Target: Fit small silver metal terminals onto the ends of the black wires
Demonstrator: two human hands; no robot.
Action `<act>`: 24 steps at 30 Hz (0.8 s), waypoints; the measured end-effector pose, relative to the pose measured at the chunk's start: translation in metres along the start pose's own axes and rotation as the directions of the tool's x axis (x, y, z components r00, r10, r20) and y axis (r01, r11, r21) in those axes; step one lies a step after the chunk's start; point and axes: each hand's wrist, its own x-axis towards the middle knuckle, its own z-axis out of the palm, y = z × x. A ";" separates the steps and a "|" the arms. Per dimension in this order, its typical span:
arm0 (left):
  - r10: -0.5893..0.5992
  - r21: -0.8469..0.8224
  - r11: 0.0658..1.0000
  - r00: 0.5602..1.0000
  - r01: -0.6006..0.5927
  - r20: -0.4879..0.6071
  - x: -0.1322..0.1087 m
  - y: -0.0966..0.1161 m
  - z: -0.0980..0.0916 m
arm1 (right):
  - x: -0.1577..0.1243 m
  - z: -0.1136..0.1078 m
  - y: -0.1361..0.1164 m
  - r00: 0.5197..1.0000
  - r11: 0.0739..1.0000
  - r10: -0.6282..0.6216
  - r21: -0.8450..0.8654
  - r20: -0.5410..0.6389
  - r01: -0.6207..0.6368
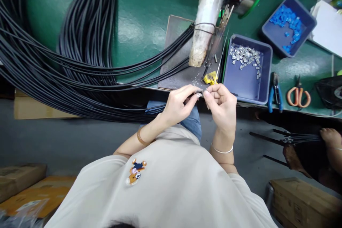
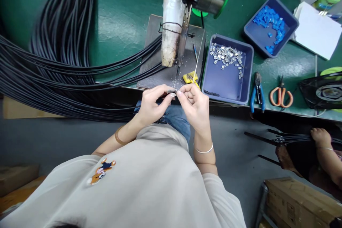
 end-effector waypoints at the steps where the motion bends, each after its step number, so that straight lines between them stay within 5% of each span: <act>1: -0.086 -0.124 0.988 0.993 0.095 0.076 0.001 0.002 -0.003 | 0.000 0.000 0.000 1.000 1.000 0.004 0.025 0.014 -0.004; 4: -0.225 -0.399 0.866 0.947 0.302 0.229 0.007 0.005 -0.010 | 0.000 0.000 -0.001 0.994 0.999 -0.037 -0.022 -0.099 0.035; 7: -0.279 -0.504 0.783 0.930 0.364 0.237 0.011 0.004 -0.011 | 0.000 -0.001 -0.003 0.963 0.989 -0.095 -0.133 -0.253 0.062; 12: -0.329 -0.570 0.719 0.917 0.398 0.226 0.013 0.001 -0.007 | 0.001 -0.005 -0.003 0.992 0.985 -0.041 -0.170 -0.122 0.020; 24: -0.302 -0.538 0.777 0.943 0.327 0.137 0.013 -0.004 0.000 | 0.000 -0.004 0.002 0.995 0.995 -0.021 -0.101 -0.099 0.011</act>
